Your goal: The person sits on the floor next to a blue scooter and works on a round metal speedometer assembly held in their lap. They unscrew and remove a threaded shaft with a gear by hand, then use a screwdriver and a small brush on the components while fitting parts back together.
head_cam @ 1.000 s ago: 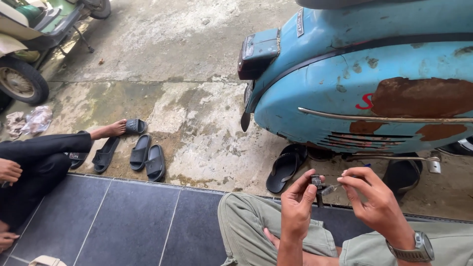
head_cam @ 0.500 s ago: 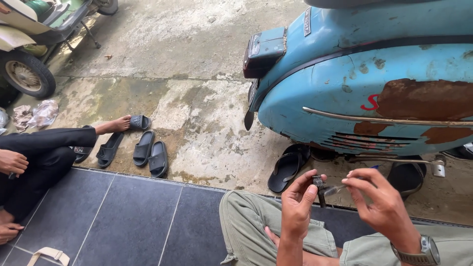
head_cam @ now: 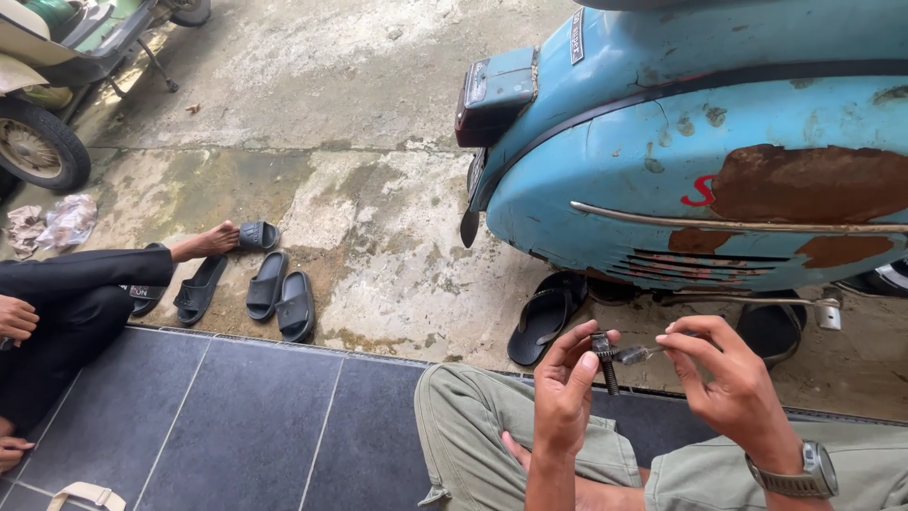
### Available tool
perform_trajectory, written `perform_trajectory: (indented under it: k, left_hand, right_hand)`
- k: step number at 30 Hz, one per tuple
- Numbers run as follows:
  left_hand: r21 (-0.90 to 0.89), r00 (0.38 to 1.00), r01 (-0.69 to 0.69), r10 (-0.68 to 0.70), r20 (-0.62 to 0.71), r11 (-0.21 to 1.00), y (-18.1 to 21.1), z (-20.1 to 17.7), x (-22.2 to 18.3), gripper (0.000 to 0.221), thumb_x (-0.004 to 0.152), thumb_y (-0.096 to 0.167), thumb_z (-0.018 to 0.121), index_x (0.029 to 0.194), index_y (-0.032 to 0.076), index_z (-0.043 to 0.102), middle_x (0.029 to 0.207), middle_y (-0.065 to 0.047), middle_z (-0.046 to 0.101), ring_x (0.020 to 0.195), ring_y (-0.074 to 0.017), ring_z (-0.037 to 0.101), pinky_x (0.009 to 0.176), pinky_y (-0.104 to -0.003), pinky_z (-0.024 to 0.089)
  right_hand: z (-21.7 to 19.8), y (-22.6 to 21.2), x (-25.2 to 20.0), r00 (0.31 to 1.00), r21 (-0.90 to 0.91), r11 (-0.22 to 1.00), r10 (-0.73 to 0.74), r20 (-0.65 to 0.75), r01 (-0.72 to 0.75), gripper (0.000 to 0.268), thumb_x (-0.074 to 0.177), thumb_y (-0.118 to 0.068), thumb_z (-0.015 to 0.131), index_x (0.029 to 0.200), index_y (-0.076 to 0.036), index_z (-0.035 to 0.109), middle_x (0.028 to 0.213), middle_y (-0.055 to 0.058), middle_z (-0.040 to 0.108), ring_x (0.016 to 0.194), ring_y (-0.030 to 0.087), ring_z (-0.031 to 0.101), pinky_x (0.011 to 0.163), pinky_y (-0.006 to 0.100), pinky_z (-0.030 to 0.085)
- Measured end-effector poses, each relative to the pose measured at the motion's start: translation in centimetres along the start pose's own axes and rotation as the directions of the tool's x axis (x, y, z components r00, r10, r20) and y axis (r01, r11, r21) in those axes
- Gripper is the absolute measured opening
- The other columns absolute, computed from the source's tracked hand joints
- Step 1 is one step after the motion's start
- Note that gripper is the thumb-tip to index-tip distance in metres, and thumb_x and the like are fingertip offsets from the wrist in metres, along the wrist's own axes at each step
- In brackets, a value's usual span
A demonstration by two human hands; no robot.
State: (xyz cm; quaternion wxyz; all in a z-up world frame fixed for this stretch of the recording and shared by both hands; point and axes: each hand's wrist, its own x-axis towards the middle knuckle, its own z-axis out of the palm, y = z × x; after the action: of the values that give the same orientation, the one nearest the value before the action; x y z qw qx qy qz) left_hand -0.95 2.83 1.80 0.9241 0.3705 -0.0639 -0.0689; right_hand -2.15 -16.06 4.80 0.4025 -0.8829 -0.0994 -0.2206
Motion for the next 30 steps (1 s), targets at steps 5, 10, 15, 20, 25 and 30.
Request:
perform_trajectory:
  k: [5, 10, 15, 20, 25, 30]
  left_hand:
    - [0.016, 1.000, -0.003, 0.002, 0.019, 1.000, -0.6, -0.3, -0.1, 0.039, 0.098, 0.001, 0.059, 0.138, 0.000, 0.060, 0.128, -0.019, 0.070, 0.111, -0.0153, 0.066, 0.101, -0.026, 0.052]
    - [0.093, 1.000, -0.004, 0.004, 0.003, 0.996, 0.0, 0.2, -0.2, 0.037, 0.093, -0.001, 0.062, 0.130, 0.002, 0.062, 0.125, -0.017, 0.071, 0.108, -0.0138, 0.064, 0.097, -0.026, 0.051]
    - [0.158, 1.000, -0.013, 0.011, 0.019, 0.987, -0.1, 1.0, -0.5, 0.033, 0.093, -0.001, 0.065, 0.125, 0.001, 0.060, 0.126, -0.014, 0.070, 0.106, -0.0131, 0.064, 0.096, -0.025, 0.051]
    - [0.129, 0.999, -0.001, 0.006, -0.041, 0.992, 0.1, 1.0, -0.7, 0.033, 0.092, 0.000, 0.068, 0.123, 0.001, 0.061, 0.128, -0.016, 0.070, 0.110, -0.0175, 0.067, 0.098, -0.028, 0.056]
    - [0.116, 0.994, -0.006, 0.018, -0.105, 0.993, -0.1, 1.8, -0.6, 0.027, 0.096, 0.005, 0.068, 0.121, -0.002, 0.062, 0.126, -0.016, 0.071, 0.105, -0.0164, 0.068, 0.095, -0.027, 0.058]
    - [0.115, 0.979, 0.017, 0.007, -0.202, 0.993, -0.2, 2.1, -0.4, 0.021, 0.096, 0.010, 0.071, 0.112, -0.002, 0.064, 0.120, -0.017, 0.074, 0.097, -0.0159, 0.069, 0.088, -0.027, 0.061]
  right_hand:
    - [0.2, -0.4, 0.0, 0.999, 0.011, 0.999, -0.048, 0.007, 0.048, 0.029, 0.078, 0.003, 0.075, 0.103, -0.010, 0.076, 0.113, 0.004, 0.070, 0.085, 0.015, 0.068, 0.067, 0.027, 0.056]
    - [0.6, 1.3, -1.0, 0.996, 0.168, 0.982, 0.079, 0.037, -0.084, 0.027, 0.086, 0.001, 0.060, 0.110, -0.007, 0.065, 0.109, 0.005, 0.067, 0.091, 0.016, 0.063, 0.082, 0.030, 0.051]
    - [1.8, 0.4, -1.4, 0.945, 0.365, 0.877, 0.247, 0.216, -0.313, 0.026, 0.094, -0.005, 0.047, 0.113, -0.006, 0.065, 0.095, 0.005, 0.054, 0.076, 0.015, 0.047, 0.069, 0.030, 0.041]
    - [2.8, -1.2, -1.2, 0.979, 0.289, 0.936, 0.194, 0.062, -0.204, 0.037, 0.074, -0.002, 0.078, 0.109, -0.006, 0.067, 0.105, 0.003, 0.061, 0.060, 0.009, 0.043, 0.051, 0.023, 0.037]
    - [2.7, -4.0, -0.5, 0.977, 0.229, 0.953, 0.212, -0.038, -0.198, 0.035, 0.073, 0.002, 0.078, 0.106, -0.005, 0.068, 0.104, 0.003, 0.070, 0.068, 0.009, 0.052, 0.052, 0.022, 0.040]
    - [2.5, -4.4, -0.5, 0.981, 0.172, 0.969, 0.189, -0.052, -0.178, 0.033, 0.070, 0.001, 0.080, 0.102, -0.002, 0.070, 0.102, 0.003, 0.071, 0.063, 0.010, 0.051, 0.051, 0.023, 0.040]
